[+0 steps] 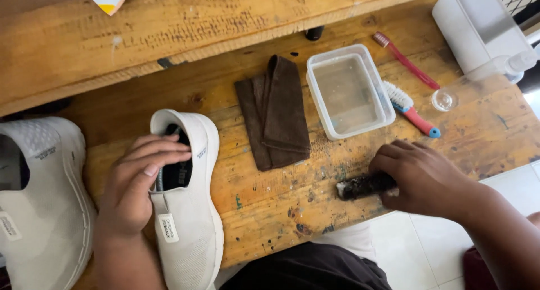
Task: The person cleans a white slip-on shoe using a brush and a cloth. They scrub the shoe's exterior with the brush, wipe it with the cloth, and dip the brush into a container of water to clean it before resuming scrubbing.
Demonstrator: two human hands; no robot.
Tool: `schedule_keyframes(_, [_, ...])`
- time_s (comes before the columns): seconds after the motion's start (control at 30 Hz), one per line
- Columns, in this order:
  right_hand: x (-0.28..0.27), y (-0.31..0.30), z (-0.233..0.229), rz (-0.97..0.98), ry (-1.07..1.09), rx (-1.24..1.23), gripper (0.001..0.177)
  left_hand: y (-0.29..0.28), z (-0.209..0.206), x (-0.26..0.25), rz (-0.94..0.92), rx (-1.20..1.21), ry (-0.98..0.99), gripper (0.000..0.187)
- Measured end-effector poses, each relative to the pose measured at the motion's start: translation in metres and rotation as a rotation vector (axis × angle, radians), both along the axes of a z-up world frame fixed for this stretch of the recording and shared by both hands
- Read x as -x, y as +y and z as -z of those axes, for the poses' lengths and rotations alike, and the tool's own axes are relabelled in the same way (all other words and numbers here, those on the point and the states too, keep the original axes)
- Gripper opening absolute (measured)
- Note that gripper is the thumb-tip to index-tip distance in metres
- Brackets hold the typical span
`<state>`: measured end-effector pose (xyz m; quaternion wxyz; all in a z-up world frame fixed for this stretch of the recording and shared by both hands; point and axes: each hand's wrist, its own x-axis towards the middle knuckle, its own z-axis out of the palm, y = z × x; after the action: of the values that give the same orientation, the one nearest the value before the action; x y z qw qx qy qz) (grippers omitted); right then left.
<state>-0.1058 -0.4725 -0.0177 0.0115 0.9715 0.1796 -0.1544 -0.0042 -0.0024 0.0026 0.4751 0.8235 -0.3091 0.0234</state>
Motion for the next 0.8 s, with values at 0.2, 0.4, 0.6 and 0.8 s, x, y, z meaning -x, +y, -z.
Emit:
schedule_keyframes(0.2, [-0.002,0.01,-0.022,0.218,0.22,-0.445,0.037,0.0,0.0,-0.001,0.012,0.01,-0.017,0.05])
schedule_keyframes(0.4, [-0.006,0.005,-0.014,0.451,0.258,-0.941,0.048,0.001,0.001,-0.002,0.015,0.015,0.0,0.049])
schedule_keyframes(0.6, [-0.019,0.017,-0.004,0.55,0.199,-1.195,0.039,0.001,0.001,-0.001,-0.003,0.036,0.021,0.047])
schedule_keyframes(0.8, [-0.03,0.044,-0.008,0.685,0.102,-1.6,0.045,0.002,0.003,-0.001,-0.001,0.025,0.018,0.048])
